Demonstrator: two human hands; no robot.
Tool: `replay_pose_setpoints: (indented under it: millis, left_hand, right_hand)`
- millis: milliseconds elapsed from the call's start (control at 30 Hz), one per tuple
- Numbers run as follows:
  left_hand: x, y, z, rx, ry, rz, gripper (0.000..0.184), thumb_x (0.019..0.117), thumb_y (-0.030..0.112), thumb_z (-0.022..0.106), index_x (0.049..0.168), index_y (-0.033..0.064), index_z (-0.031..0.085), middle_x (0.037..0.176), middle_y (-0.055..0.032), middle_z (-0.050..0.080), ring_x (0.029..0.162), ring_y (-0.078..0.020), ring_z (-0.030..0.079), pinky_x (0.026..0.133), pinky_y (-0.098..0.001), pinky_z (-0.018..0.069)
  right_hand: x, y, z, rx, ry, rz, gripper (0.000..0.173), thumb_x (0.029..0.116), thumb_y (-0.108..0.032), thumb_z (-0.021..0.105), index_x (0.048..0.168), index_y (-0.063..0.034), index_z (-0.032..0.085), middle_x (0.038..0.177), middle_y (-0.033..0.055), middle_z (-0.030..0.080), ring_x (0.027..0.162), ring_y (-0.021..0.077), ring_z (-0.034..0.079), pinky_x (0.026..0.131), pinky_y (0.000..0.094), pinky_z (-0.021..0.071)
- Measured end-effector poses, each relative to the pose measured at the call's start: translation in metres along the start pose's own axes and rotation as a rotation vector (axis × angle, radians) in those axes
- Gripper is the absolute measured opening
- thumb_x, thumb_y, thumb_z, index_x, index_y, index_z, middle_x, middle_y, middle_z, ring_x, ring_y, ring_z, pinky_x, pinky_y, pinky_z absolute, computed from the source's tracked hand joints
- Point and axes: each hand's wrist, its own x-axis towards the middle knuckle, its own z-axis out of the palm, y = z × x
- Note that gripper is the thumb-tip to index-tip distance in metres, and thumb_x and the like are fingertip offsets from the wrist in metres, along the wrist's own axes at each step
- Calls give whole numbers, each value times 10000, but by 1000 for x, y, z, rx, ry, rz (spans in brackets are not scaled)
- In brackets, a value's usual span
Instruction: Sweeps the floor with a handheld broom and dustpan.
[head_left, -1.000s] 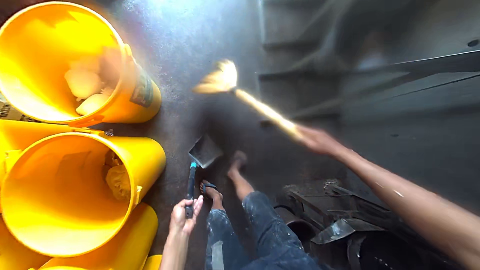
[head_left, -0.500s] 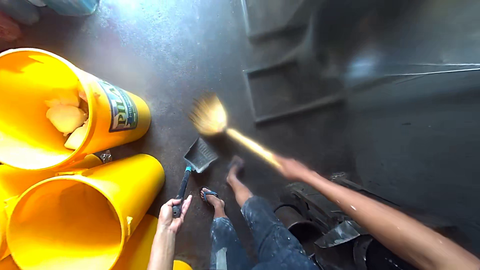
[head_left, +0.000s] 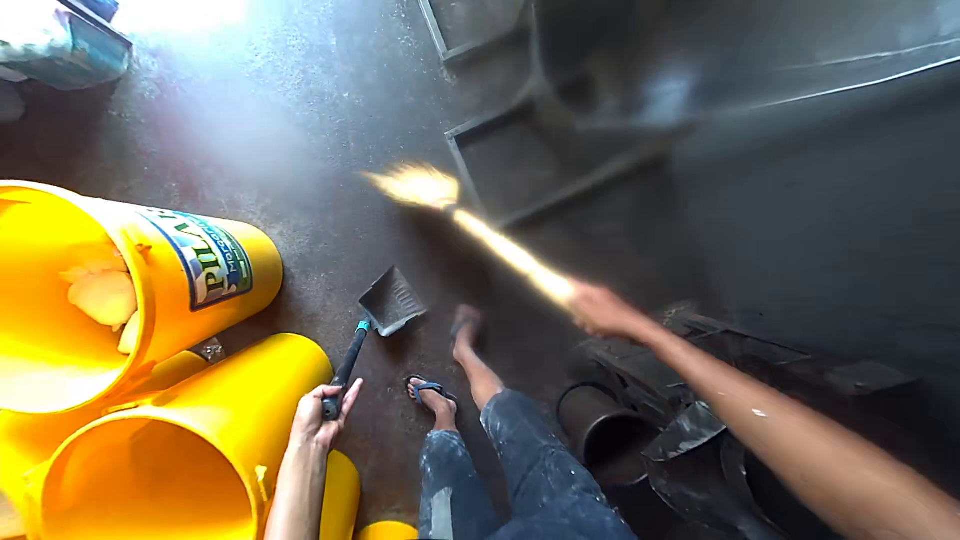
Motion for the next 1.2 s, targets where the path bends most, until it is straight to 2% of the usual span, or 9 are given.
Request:
replay_pose_setpoints:
  millis: [100, 300, 500, 633, 700, 800, 933, 1100, 1200]
  left_hand:
    - [-1, 4, 17, 43, 6, 0, 328, 914, -41, 454, 1242, -38, 467, 1081, -260, 591, 872, -339, 686, 696, -425, 633]
    - [0, -9, 18, 80, -26, -6, 312, 916, -45, 449, 1228, -43, 466, 1064, -255, 593, 855, -329, 687, 707, -424, 635]
    - [2, -1, 5, 131, -59, 7, 305, 900, -62, 454, 1205, -40, 468, 1026, -244, 587, 819, -322, 680, 672, -416, 633]
    - [0, -2, -3, 119, -104, 19, 335, 887, -73, 472, 1216, -15, 447, 1037, -227, 548, 827, -320, 654, 680, -432, 627]
    - [0, -5, -5, 123, -142, 28, 362, 887, -74, 483, 1241, -14, 439, 1070, -227, 536, 858, -321, 642, 682, -431, 619]
    - [-1, -14, -6, 147, -193, 30, 382, 890, -65, 496, 1262, -9, 431, 1072, -219, 523, 844, -311, 623, 657, -421, 605]
    - [5, -15, -18, 185, -260, 8, 371, 890, -57, 498, 1252, -6, 436, 1075, -215, 520, 850, -310, 615, 667, -422, 597]
    - [21, 18, -67, 155, -264, -2, 371, 894, -42, 493, 1258, -8, 428, 1093, -249, 549, 862, -342, 647, 673, -450, 611]
    - [29, 39, -111, 184, -235, -13, 350, 925, -7, 476, 1272, -28, 435, 1126, -277, 590, 888, -355, 684, 699, -444, 624]
  right_hand:
    - [6, 21, 68, 222, -22, 98, 542, 1118, -346, 386, 1631, -234, 250, 957, 143, 620, 644, 198, 576, 589, 370, 513]
    - [-60, 94, 189, 504, -216, 222, 537, 1107, -349, 435, 1615, -233, 304, 799, 79, 583, 530, 139, 519, 493, 299, 465]
    - [-149, 155, 161, 375, 1, 61, 548, 1078, -214, 493, 1603, -156, 349, 814, 123, 631, 531, 172, 539, 496, 353, 490]
    - [-135, 128, 164, 495, 58, 102, 542, 1116, -301, 396, 1633, -205, 263, 776, 76, 575, 509, 147, 517, 461, 308, 469]
    - [-107, 103, 204, 696, 46, 128, 503, 1126, -334, 359, 1610, -215, 291, 762, 47, 547, 505, 121, 494, 450, 279, 441]
    - [-82, 77, 307, 856, -9, 180, 450, 1124, -350, 365, 1546, -191, 367, 763, 45, 526, 524, 129, 488, 473, 293, 443]
    - [-124, 73, 413, 928, -108, 201, 484, 1121, -361, 385, 1574, -194, 361, 735, 47, 542, 506, 125, 499, 454, 277, 436]
    - [-236, 135, 411, 864, 94, 69, 494, 1085, -162, 423, 1574, -109, 377, 720, 59, 590, 470, 117, 511, 423, 277, 452]
    - [-271, 177, 392, 825, 192, 73, 538, 1077, -208, 437, 1596, -109, 337, 720, 44, 590, 474, 115, 523, 425, 277, 465]
